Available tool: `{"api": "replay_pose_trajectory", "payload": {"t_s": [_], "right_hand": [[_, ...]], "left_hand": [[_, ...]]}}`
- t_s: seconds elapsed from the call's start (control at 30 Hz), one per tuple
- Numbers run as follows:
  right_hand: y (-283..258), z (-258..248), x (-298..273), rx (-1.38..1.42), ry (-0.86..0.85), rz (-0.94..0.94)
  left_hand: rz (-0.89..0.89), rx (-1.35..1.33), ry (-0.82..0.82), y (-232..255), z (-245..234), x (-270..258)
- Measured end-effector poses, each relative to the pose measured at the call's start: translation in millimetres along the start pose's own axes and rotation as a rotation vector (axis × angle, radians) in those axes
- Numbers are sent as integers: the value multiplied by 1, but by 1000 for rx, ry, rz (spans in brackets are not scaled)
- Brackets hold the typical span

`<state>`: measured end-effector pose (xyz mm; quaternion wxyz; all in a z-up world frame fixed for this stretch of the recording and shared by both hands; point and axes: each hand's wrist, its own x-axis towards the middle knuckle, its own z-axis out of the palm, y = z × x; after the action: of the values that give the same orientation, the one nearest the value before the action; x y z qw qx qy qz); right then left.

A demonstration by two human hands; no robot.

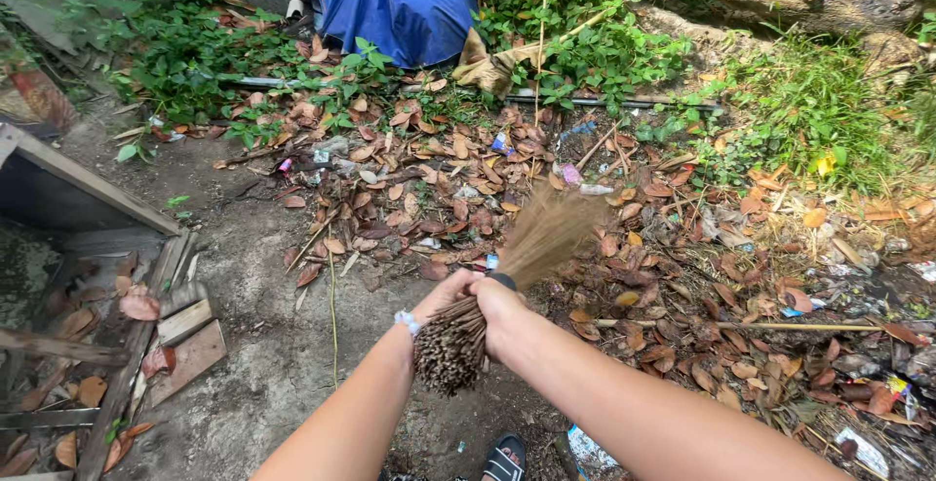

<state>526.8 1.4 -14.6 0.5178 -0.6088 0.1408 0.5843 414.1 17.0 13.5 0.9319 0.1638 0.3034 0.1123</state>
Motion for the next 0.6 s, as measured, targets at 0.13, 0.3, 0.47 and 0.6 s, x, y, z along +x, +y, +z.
{"api": "replay_pose_trajectory", "payload": {"t_s": [0.13, 0.3, 0.47, 0.6], "right_hand": [[-17, -18, 43, -221, -346, 237], [-13, -60, 89, -562, -404, 252], [9, -27, 65, -283, -209, 218], [-4, 31, 32, -182, -215, 204]], "left_hand": [[163, 167, 379, 0, 11, 5], [67, 133, 501, -28, 8, 34], [-60, 73, 53, -18, -22, 41], [-13, 106, -19, 37, -30, 26]]}}
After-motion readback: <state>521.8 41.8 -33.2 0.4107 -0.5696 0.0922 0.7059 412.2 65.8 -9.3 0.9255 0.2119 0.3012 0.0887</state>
